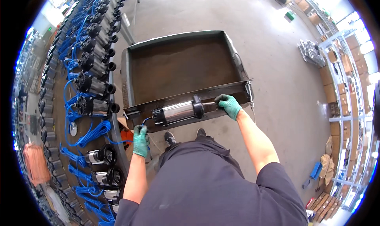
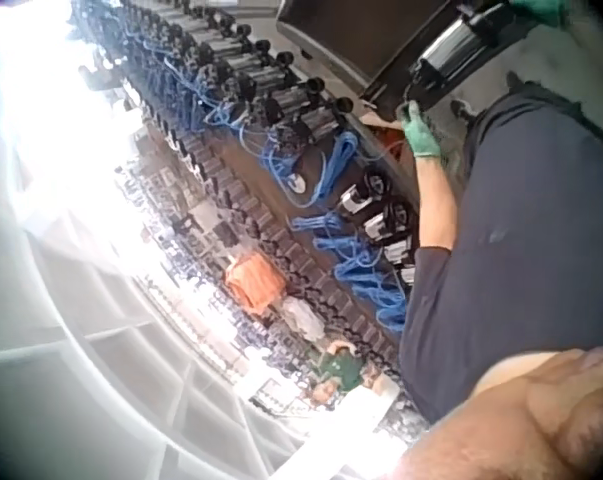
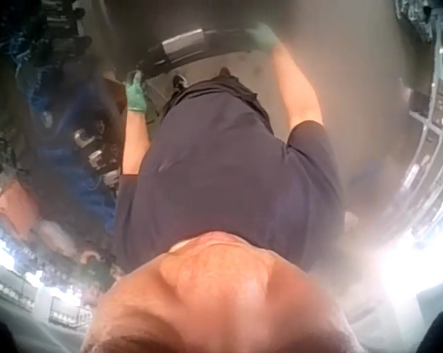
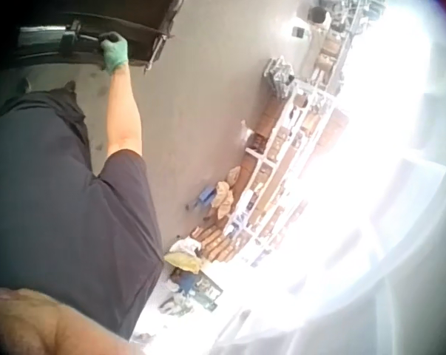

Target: The person performs a leak test on an industrial pump by immersing it in a water tank and then lifting it out. They manipulate a blue hose and place the pump onto a long assembly table alongside other units.

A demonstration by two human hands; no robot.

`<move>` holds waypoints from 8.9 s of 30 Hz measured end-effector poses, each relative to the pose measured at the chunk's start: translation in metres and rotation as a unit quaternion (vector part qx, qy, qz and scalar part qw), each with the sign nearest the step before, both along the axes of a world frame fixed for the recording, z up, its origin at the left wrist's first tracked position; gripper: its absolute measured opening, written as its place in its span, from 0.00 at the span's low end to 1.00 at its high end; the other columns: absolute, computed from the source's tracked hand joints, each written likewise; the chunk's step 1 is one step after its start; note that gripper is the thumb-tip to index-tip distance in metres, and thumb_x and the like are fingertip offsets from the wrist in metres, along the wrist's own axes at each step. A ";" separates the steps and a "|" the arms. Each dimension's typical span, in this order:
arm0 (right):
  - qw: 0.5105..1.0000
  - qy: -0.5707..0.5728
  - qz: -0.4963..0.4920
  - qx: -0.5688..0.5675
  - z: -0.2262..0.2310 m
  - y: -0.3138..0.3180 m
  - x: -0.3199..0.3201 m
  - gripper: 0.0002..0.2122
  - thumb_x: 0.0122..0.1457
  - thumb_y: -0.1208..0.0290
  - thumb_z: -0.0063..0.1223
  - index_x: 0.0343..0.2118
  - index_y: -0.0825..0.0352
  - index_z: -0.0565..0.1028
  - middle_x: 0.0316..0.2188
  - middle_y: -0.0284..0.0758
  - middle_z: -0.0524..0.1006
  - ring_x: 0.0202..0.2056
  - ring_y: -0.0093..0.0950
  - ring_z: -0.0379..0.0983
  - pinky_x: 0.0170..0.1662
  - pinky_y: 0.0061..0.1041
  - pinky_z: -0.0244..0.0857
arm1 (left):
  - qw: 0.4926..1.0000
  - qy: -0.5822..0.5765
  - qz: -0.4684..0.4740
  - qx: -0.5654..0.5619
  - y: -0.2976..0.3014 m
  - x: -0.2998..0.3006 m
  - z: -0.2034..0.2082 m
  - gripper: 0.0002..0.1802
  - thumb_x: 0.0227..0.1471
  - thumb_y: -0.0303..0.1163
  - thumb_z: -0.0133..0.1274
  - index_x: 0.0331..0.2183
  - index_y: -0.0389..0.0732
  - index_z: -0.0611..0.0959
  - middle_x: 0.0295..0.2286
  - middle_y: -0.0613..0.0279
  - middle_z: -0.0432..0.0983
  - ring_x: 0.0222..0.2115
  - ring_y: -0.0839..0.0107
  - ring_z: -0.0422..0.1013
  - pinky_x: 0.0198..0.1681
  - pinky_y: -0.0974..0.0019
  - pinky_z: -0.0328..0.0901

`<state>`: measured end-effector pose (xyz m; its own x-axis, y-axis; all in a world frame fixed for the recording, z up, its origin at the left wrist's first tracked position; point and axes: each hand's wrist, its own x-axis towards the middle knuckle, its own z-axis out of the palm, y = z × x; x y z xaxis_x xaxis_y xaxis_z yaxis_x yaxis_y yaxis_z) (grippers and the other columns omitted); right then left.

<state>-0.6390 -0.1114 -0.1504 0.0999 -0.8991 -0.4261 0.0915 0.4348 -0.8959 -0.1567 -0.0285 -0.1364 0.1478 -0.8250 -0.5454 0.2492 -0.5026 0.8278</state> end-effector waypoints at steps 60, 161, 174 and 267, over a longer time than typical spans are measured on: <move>0.818 0.568 0.094 0.002 0.007 -0.005 0.037 0.18 0.66 0.69 0.47 0.58 0.65 0.75 0.51 0.54 0.80 0.54 0.52 0.77 0.57 0.45 0.71 | 0.823 -0.329 -0.190 -0.422 -0.079 -0.092 0.159 0.12 0.55 0.13 0.51 0.36 0.39 0.85 0.33 0.53 0.79 0.34 0.56 0.79 0.39 0.61 0.73; 0.921 0.373 0.059 -0.098 0.094 0.006 0.113 0.16 0.58 0.77 0.53 0.50 0.68 0.79 0.32 0.42 0.84 0.24 0.30 0.80 0.26 0.32 0.75 | 0.965 -0.158 -0.029 -0.206 -0.072 -0.017 0.064 0.16 0.73 0.39 0.49 0.39 0.37 0.85 0.34 0.65 0.79 0.36 0.73 0.72 0.46 0.65 0.68; 0.778 0.581 0.203 -0.124 0.124 -0.014 0.162 0.24 0.61 0.52 0.60 0.56 0.60 0.78 0.43 0.49 0.84 0.46 0.48 0.81 0.52 0.44 0.74 | 0.912 -0.387 -0.135 -0.007 -0.057 0.018 -0.064 0.24 0.68 0.49 0.52 0.35 0.37 0.88 0.20 0.54 0.80 0.21 0.62 0.77 0.27 0.56 0.70; 0.970 -0.141 -0.014 0.198 0.028 0.009 0.050 0.27 0.71 0.35 0.40 0.45 0.57 0.75 0.13 0.24 0.59 0.11 0.21 0.51 0.16 0.25 0.44 | 0.943 -0.291 -0.120 -0.111 -0.035 -0.059 -0.006 0.40 0.44 0.32 0.79 0.50 0.37 0.69 0.40 0.61 0.80 0.39 0.71 0.74 0.49 0.64 0.71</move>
